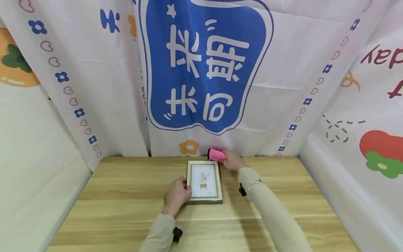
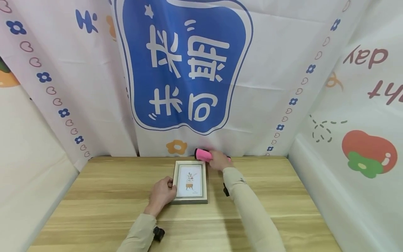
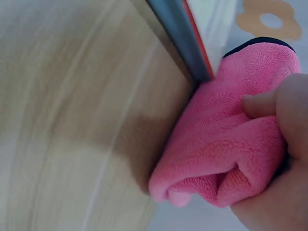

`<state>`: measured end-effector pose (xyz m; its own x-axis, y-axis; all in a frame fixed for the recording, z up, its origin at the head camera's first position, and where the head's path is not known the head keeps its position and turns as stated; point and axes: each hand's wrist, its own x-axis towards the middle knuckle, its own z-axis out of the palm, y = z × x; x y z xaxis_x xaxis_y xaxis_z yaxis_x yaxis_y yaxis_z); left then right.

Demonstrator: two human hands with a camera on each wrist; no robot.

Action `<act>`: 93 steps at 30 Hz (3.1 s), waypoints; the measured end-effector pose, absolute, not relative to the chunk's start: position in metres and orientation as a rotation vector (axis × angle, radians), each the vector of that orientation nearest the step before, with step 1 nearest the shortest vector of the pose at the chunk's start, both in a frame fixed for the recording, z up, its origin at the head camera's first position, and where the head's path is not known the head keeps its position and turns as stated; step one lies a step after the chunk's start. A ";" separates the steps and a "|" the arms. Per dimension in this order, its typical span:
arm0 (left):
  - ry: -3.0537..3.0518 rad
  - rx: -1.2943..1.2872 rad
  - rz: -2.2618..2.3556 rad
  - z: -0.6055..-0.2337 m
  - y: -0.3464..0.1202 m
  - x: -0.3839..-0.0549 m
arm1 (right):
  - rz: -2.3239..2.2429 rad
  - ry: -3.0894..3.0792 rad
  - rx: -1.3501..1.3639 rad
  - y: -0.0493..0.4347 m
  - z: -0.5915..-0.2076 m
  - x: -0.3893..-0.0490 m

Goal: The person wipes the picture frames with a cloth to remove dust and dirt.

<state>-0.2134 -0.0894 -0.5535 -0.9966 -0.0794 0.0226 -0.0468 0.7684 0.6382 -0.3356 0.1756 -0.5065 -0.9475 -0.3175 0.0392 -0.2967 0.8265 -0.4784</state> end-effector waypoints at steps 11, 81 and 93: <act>-2.911 0.095 -1.026 -0.556 -0.096 -0.212 | -1.080 2.873 -0.473 0.186 -0.471 -0.329; -2.909 0.152 -1.062 -0.550 -0.090 -0.213 | -0.564 2.928 -0.585 0.095 -0.518 -0.336; -2.915 0.159 -1.047 -0.554 -0.090 -0.213 | -0.598 2.938 -0.575 0.124 -0.519 -0.334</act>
<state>-0.2127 -0.0904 -0.5535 -0.9940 -0.1095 0.0031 -0.0825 0.7671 0.6362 -0.3339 0.1240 -0.5194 -0.9252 -0.3794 -0.0114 -0.3448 0.8526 -0.3926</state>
